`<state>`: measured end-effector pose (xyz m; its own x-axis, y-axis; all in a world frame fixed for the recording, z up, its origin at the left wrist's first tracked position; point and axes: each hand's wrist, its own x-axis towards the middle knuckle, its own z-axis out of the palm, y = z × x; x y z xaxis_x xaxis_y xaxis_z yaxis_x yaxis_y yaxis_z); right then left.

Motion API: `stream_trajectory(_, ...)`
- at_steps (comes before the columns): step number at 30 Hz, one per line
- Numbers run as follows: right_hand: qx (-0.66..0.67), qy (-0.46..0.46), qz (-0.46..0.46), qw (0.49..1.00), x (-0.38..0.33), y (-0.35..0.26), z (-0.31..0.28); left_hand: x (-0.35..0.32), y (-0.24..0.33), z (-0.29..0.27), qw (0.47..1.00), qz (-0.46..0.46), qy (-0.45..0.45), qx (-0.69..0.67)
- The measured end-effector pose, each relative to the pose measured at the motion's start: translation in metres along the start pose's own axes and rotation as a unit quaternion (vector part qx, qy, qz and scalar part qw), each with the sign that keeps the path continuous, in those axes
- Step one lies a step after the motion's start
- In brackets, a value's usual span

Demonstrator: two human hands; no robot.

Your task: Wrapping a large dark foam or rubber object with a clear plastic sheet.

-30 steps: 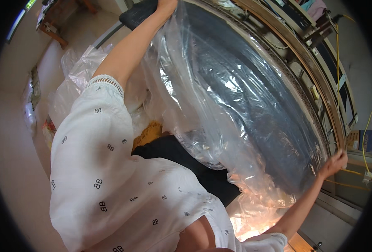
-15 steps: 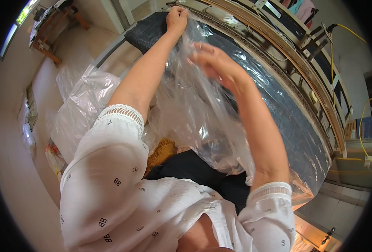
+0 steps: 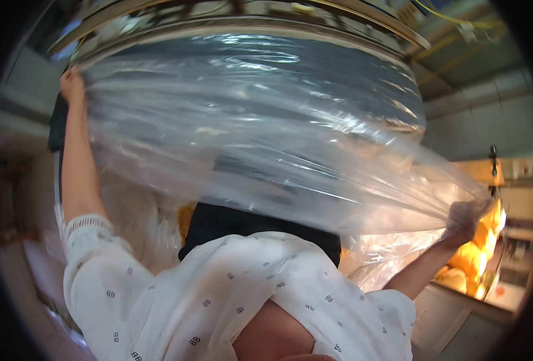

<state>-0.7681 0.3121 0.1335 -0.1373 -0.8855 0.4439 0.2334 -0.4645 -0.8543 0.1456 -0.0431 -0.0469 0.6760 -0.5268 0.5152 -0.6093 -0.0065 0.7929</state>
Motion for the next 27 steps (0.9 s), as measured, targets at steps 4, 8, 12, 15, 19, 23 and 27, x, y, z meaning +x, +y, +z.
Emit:
stream_trajectory(4, -0.662, 0.141, 0.198, 0.709, 0.025, -0.094, -0.077, 0.011, -0.004, 0.016, 0.995, 0.059, -0.061, 0.054)
stream_trajectory(8, -0.928, 0.183, -0.002, 0.326, 0.105, -0.115, -0.177, 0.013, -0.008, 0.027, 0.984, 0.041, -0.033, 0.172)
stream_trajectory(12, -0.733, 0.256, -0.279, 0.564, 0.158, -0.001, -0.028, 0.051, -0.049, -0.066, 0.957, -0.048, 0.104, 0.265)
stream_trajectory(15, -0.648, 0.072, -0.008, 0.758, 0.139, 0.105, 0.028, 0.041, -0.08, -0.118, 0.893, 0.044, 0.109, 0.434)
stream_trajectory(19, -0.7, 0.037, 0.03, 0.712, 0.16, 0.214, -0.079, 0.061, -0.059, -0.184, 0.834, -0.01, -0.062, 0.549)
stream_trajectory(23, -0.727, 0.005, 0.07, 0.683, 0.189, 0.223, -0.104, 0.005, -0.056, -0.157, 0.894, 0.01, -0.007, 0.448)
stream_trajectory(27, -0.821, -0.007, 0.024, 0.57, 0.212, 0.222, -0.105, 0.014, -0.031, -0.148, 0.863, -0.009, -0.035, 0.504)
